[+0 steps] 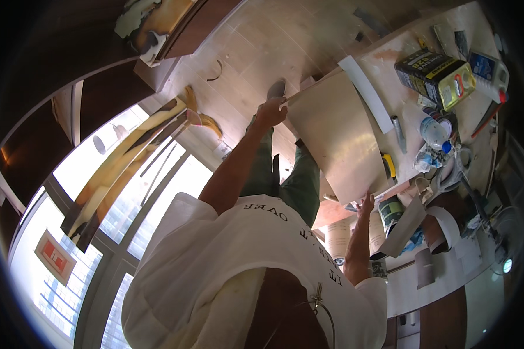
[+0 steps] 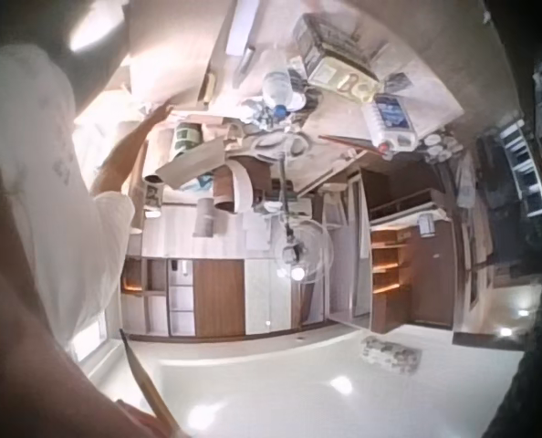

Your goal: The person uses a utility knife to score and snap a rectangular sheet of material on a workbench. They repeat the cutting process on another sheet, then briefly handle a wallet and cash before returning to the workbench.

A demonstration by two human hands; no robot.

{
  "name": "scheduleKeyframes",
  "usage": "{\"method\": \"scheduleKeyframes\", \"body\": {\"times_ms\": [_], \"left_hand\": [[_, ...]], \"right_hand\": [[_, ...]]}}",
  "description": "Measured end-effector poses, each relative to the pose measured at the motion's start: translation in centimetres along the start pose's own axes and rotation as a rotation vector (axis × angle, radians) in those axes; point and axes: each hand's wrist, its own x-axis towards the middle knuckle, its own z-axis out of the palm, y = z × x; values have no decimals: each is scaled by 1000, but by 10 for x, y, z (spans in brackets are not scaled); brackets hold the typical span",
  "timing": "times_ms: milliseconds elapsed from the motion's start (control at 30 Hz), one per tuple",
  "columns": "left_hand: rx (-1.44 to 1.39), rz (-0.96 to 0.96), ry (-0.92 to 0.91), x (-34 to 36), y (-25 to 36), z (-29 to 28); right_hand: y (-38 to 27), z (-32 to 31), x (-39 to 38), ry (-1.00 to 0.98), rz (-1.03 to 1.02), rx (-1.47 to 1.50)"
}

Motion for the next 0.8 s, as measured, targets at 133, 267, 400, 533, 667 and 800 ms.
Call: {"method": "scheduleKeyframes", "body": {"times_ms": [133,267,400,533,667,800], "left_hand": [[121,-69,-64,-26,36,-32],[-81,56,131,-31,31,-27],[-161,-7,-4,-26,32,-38],[-130,50,11,-32,27,-36],[-271,23,54,-45,28,-33],[-308,-45,33,-32,1,-27]], "right_hand": [[7,5,-11,-19,-1,-125],[8,19,-34,15,-20,-244],[3,37,-50,-30,-27,-349],[-4,71,-70,50,-54,-349],[-10,89,-81,32,-54,-354],[-9,91,-85,13,-66,-329]]}}
